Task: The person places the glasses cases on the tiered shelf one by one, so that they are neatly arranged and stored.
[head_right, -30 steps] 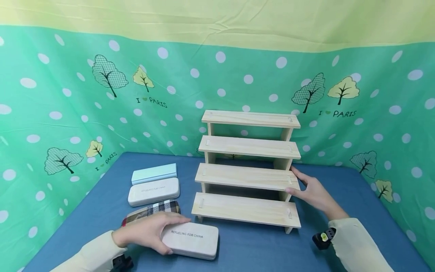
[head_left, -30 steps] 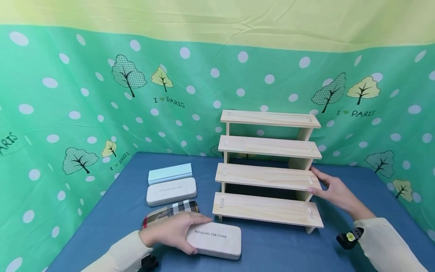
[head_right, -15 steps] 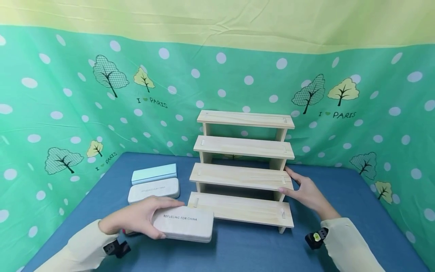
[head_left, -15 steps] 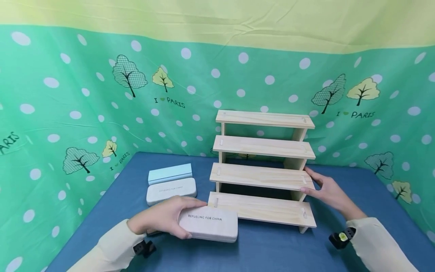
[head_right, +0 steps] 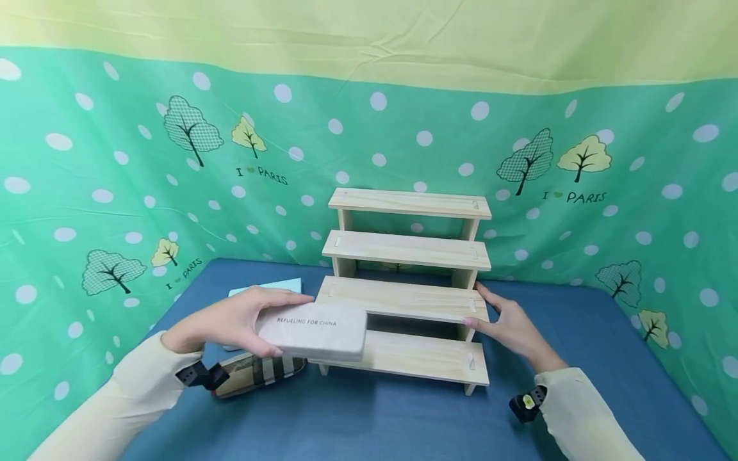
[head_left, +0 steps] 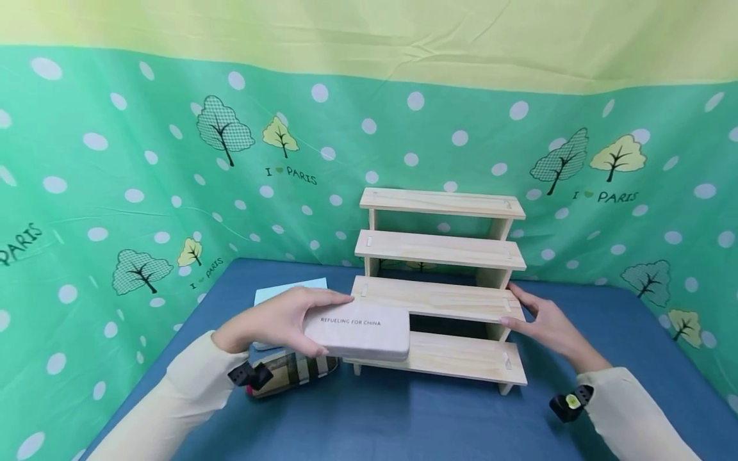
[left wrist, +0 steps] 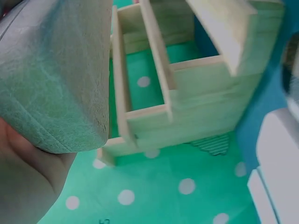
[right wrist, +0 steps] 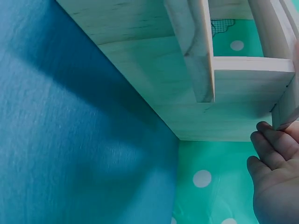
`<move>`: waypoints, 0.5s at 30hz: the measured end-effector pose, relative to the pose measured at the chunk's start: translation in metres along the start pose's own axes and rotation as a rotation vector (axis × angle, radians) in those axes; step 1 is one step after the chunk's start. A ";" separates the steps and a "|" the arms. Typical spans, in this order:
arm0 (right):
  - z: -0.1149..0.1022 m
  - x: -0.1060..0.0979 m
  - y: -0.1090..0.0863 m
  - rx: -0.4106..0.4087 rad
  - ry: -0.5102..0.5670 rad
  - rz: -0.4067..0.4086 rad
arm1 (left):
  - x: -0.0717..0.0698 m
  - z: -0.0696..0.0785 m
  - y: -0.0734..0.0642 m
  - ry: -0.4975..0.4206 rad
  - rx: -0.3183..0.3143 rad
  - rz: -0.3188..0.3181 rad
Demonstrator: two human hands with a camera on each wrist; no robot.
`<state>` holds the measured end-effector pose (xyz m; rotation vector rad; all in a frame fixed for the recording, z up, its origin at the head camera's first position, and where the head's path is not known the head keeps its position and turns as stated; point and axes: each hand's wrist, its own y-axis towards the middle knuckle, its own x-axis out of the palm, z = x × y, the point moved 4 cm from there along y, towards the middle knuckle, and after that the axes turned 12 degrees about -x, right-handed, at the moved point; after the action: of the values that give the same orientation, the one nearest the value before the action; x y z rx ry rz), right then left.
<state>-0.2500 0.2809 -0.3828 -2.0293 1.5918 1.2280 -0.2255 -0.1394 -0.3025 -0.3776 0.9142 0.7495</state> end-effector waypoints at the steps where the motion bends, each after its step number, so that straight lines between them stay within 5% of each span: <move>1: 0.000 0.001 0.000 0.000 0.002 0.000 | -0.003 0.002 0.003 0.011 0.007 0.006; 15: -0.002 0.004 0.004 -0.022 -0.001 0.012 | -0.035 0.019 0.038 0.016 0.055 0.014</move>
<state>-0.2521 0.2756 -0.3831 -2.0352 1.5996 1.2554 -0.2561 -0.1169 -0.2622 -0.3296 0.9515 0.7333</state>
